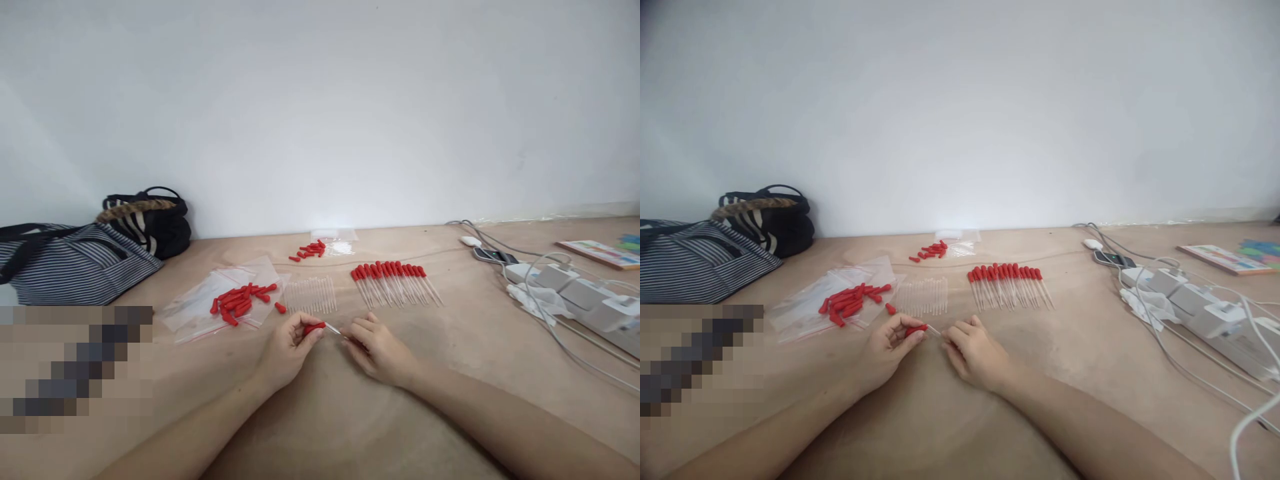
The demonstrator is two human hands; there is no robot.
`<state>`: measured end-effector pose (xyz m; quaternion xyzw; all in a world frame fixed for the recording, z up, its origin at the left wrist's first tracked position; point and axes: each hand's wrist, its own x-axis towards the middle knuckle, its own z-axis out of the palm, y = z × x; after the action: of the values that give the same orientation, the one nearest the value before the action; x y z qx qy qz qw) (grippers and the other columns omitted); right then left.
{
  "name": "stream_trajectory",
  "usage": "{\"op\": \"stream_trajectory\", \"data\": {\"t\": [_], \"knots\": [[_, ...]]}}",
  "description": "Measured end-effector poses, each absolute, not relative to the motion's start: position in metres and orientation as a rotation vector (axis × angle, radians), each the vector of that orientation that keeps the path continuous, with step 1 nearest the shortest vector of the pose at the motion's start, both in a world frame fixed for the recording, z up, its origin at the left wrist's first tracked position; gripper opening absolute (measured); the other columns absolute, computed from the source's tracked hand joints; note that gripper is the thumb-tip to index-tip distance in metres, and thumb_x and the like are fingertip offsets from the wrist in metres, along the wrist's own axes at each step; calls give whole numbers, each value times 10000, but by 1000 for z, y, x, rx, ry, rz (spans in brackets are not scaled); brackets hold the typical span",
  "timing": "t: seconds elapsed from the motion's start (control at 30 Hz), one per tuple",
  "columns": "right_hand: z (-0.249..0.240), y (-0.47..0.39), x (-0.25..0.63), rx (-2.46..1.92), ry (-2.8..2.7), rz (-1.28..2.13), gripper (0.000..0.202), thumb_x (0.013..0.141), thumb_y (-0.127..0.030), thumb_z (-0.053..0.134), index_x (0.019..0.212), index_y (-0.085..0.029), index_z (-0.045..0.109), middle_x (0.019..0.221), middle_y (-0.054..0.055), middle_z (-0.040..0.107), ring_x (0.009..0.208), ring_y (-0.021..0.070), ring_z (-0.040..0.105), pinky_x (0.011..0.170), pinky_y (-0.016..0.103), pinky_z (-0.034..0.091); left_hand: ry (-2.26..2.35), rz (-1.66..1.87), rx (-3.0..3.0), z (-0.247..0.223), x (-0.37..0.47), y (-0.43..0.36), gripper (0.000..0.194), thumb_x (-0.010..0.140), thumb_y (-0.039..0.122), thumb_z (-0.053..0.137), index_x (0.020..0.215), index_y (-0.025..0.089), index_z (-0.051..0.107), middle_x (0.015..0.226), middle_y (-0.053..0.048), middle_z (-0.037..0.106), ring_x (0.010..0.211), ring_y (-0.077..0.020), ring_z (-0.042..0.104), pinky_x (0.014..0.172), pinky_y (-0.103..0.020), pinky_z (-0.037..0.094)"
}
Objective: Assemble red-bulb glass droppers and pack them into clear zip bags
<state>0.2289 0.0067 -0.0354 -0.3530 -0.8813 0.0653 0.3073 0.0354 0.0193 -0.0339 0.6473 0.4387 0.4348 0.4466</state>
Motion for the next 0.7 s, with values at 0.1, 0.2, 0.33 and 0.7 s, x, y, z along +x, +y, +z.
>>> {"op": "stream_trajectory", "data": {"t": [0.1,0.2,0.33,0.7], "knots": [[-36,4,226,-916,-2310,160,132,837,-164,377,813,-159,506,657,11,524,591,119,446,623,250,321,1080,1108,1570,-36,35,19,128,690,246,620,765,167,552,722,-8,636,719,-148,611,662,-254,484],[-37,2,224,-890,-2308,153,145,834,-152,371,779,-166,505,634,0,507,574,112,433,627,246,321,1090,1118,1562,-37,35,19,154,675,266,641,747,160,556,697,-10,638,686,-148,611,640,-259,489],[-35,3,227,-838,-2330,104,177,835,-139,363,809,-161,537,621,-2,511,570,108,434,664,266,314,1072,1133,1530,-37,36,19,185,652,293,667,717,159,558,662,-6,641,637,-138,602,602,-252,487],[-27,10,238,-742,-2323,-264,263,749,-63,362,822,-147,600,587,-5,525,545,102,430,708,323,245,1029,1051,1520,-35,36,16,180,633,287,684,705,155,586,630,0,629,587,-120,579,569,-236,480]]}}
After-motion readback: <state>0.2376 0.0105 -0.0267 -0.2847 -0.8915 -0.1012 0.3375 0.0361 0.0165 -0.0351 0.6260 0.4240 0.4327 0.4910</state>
